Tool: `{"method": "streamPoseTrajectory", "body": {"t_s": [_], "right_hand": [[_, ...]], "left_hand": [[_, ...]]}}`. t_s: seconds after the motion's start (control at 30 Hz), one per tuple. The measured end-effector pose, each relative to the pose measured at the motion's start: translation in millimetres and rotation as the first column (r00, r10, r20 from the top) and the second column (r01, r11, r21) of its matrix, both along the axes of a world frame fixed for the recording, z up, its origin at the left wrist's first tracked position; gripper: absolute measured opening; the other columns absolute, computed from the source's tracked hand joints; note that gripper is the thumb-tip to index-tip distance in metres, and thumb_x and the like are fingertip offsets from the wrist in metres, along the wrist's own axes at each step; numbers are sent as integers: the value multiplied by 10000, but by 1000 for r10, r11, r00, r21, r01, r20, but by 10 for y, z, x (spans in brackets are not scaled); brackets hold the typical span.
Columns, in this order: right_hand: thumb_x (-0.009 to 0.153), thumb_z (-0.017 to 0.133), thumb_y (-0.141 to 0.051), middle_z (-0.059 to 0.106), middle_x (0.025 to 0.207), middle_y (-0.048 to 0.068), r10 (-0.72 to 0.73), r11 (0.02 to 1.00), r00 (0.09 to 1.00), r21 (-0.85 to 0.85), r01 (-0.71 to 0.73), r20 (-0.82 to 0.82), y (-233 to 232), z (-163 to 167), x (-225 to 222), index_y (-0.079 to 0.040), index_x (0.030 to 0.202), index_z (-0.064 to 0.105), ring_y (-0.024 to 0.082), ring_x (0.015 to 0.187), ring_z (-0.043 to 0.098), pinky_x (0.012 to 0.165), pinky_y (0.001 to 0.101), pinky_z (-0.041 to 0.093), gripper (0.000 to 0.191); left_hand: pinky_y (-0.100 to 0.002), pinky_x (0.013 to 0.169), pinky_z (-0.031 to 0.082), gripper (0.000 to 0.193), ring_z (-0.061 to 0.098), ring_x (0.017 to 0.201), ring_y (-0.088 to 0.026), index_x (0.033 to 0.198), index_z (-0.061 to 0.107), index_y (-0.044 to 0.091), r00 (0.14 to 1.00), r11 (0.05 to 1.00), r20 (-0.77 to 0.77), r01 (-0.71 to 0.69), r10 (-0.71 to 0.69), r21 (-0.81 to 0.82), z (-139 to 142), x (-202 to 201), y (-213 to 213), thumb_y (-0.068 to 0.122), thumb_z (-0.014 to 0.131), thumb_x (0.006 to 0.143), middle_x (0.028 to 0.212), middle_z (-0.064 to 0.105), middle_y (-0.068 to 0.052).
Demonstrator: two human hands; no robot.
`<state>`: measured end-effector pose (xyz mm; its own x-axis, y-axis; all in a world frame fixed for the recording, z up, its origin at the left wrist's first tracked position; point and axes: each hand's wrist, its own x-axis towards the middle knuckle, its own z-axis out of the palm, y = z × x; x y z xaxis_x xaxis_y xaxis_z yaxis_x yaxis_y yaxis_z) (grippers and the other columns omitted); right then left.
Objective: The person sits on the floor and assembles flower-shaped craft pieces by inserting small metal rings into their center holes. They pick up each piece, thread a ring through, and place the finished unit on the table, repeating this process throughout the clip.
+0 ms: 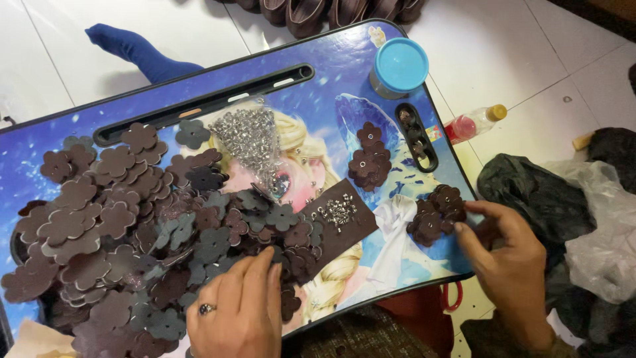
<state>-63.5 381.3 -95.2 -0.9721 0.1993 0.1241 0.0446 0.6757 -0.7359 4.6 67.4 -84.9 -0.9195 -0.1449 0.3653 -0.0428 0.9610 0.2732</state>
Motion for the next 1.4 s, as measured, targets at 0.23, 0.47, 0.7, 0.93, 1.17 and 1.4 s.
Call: {"method": "streamPoseTrajectory", "body": {"t_s": [0.23,0.47,0.7,0.93,1.17,1.4], "right_hand": [[854,777,-39,687,1086,100,310,925,934,281,-254,-177,-604,123,-16,-70,1042,722,254,986,666,867,347,540,198],[819,808,-61,687,997,89,464,848,867,373,-376,-181,-1061,74,-211,-52,1009,742,289,894,613,776,401,495,201],[807,824,-95,682,987,84,451,850,872,390,-354,-192,-1184,130,-241,-56,960,726,290,894,621,779,398,494,186],[807,809,-68,682,973,79,459,838,869,414,-356,-183,-1180,86,-229,-60,949,726,287,895,625,784,394,498,165],[817,795,-47,673,960,94,451,847,869,403,-346,-202,-1199,42,-233,-38,935,708,284,883,633,773,395,508,147],[827,760,-30,677,976,109,465,883,873,150,-445,-150,-1172,108,-108,-25,934,705,214,865,676,748,324,547,120]], "left_hand": [[-389,1001,414,299,571,1176,-241,1103,797,200,992,995,105,-63,71,-79,-8,19,56,269,812,813,1312,663,-10],[-366,1010,419,258,569,1186,-215,1079,814,235,984,985,94,-139,149,-103,0,88,-4,227,814,822,1317,667,36],[-387,1005,417,201,567,1208,-214,1054,804,250,977,972,29,-206,210,-109,-57,85,-22,262,807,854,1322,664,48],[-438,1018,397,268,548,1235,-248,1017,789,185,988,991,79,-136,135,11,-34,79,-5,349,806,806,1333,644,-1],[-450,1038,370,334,525,1252,-276,1021,791,133,987,994,142,-89,80,57,-25,60,14,336,811,756,1343,623,-38],[-403,942,480,205,614,1105,-260,1016,802,115,1000,987,-4,-24,25,160,105,25,-26,151,771,816,1169,723,-43]]}}
